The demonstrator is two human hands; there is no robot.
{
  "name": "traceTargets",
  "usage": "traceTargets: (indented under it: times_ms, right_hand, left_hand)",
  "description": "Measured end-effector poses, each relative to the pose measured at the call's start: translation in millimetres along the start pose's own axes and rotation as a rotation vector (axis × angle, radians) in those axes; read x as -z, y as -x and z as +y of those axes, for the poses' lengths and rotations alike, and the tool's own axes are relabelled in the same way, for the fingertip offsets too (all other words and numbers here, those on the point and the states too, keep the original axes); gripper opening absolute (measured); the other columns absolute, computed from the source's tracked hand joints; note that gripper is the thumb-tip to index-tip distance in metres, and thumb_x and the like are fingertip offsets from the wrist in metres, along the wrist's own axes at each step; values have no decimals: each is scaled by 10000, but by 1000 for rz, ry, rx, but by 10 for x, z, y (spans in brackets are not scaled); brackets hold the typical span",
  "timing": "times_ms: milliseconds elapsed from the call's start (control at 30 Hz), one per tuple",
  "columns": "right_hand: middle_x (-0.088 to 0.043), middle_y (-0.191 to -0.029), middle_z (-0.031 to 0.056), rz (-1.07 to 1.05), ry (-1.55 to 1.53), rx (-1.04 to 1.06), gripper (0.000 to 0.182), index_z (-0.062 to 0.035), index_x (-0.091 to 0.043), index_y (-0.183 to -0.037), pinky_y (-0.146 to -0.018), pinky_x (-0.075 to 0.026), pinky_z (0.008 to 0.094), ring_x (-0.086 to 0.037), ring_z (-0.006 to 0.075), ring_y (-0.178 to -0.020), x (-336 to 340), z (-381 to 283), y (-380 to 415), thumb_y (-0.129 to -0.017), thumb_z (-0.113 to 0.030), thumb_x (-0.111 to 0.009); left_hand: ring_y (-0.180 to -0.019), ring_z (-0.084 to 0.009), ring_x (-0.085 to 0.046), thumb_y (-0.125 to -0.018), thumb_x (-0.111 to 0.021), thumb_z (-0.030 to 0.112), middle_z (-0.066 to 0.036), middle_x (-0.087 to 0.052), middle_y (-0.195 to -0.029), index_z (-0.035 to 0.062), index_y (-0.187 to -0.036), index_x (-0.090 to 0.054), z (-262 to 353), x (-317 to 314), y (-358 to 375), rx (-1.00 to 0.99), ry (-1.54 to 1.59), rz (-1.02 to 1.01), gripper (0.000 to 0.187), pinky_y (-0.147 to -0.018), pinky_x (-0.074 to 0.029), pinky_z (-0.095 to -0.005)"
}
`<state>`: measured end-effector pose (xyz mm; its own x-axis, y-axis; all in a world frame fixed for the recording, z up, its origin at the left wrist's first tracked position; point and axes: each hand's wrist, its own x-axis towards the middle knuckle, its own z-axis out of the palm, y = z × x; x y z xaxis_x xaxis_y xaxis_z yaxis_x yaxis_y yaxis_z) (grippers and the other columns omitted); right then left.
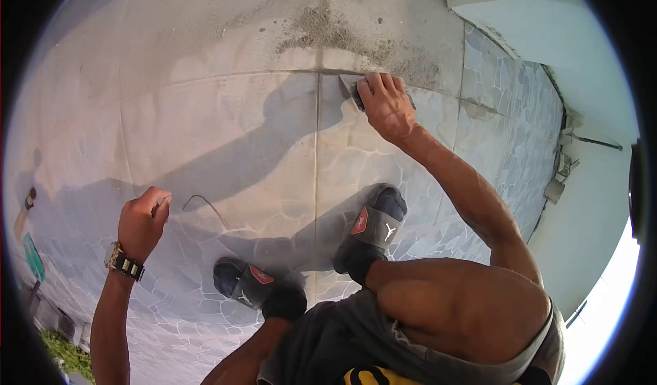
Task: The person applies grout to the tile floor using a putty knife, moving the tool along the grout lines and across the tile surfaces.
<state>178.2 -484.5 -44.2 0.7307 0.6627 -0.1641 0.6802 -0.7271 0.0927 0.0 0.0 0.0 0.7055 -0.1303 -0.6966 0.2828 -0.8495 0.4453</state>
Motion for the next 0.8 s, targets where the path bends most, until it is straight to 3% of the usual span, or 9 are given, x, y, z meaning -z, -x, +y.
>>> traceTargets:
  times_ms: [67, 100, 200, 367, 433, 567, 633, 700, 800]
  right_hand:
    - [-548, -1032, 144, 60, 2, -72, 203, -16, -610, -1035, -854, -480, 465, -575, 305, -979, 98, 260, -113, -844, -85, -619]
    - [-545, -1029, 143, 179, -60, -6, 199, -18, -608, -1031, -850, -478, 465, -573, 304, -970, -59, -112, -140, -843, -82, -617]
    - [-536, -1000, 140, 203, -2, 186, 181, -28, -594, -1020, -830, -471, 472, -567, 306, -940, -99, -225, 207, -846, -76, -607]
    - [-548, -1044, 151, 122, -26, -188, 209, -31, -608, -1032, -837, -488, 474, -583, 337, -992, -168, 218, -165, -824, -30, -588]
    - [-625, -1034, 184, 127, -116, -119, 231, -33, -647, -1033, -846, -508, 492, -627, 364, -981, 33, 220, -79, -810, -29, -587]
    - [-690, -882, 299, -75, -482, -342, 352, 19, -693, -1079, -821, -528, 508, -681, 460, -844, 427, 755, 14, -769, -71, -552]
    - [-670, -907, 349, -346, -486, -609, 423, 118, -659, -1042, -775, -537, 458, -705, 420, -833, 542, 1298, 129, -742, -179, -634]
    - [-687, -969, 322, -260, -495, -540, 437, 145, -646, -1033, -719, -562, 466, -713, 380, -822, 343, 1692, 449, -741, -179, -661]
    - [-696, -1022, 262, -596, -563, -794, 432, 127, -648, -1074, -676, -586, 484, -710, 359, -825, 426, 2027, 537, -746, -152, -686]
  left_hand:
    - [-868, -297, -707, -890, -719, 226, -139, -701, -1063, 88, -1142, -610, 71, -161, -79, -95, -82, 51, 308, -761, -558, -432]
    - [-885, -305, -698, -879, -727, 229, -134, -687, -1069, 84, -1154, -602, -27, -81, 268, -40, -192, 75, 335, -767, -558, -437]
    - [-936, -323, -676, -849, -750, 241, -124, -643, -1087, 71, -1191, -580, 75, -373, 297, -95, -263, 51, 417, -789, -556, -446]
    - [-1058, -347, -630, -813, -776, 250, -133, -570, -1140, 61, -1235, -542, 77, -561, 276, -126, -393, 35, 518, -833, -547, -461]
    - [-1048, -354, -629, -810, -778, 246, -136, -561, -1143, 58, -1225, -539, 96, -562, 275, -123, -418, 18, 514, -831, -547, -466]
    - [-1044, -343, -635, -801, -792, 230, -136, -554, -1153, 43, -1227, -532, 64, -559, 256, -79, -453, -13, 533, -842, -560, -451]
    - [-1041, -342, -637, -804, -788, 221, -136, -553, -1151, 44, -1229, -530, 16, -600, 282, -85, -444, 2, 527, -837, -560, -452]
    - [-1035, -343, -640, -808, -782, 211, -137, -554, -1147, 44, -1229, -531, -9, -625, 305, -92, -436, 9, 518, -833, -561, -453]
    - [-1012, -352, -645, -810, -772, 191, -143, -560, -1130, 45, -1223, -533, 1, -599, 327, -103, -424, 7, 499, -822, -557, -458]
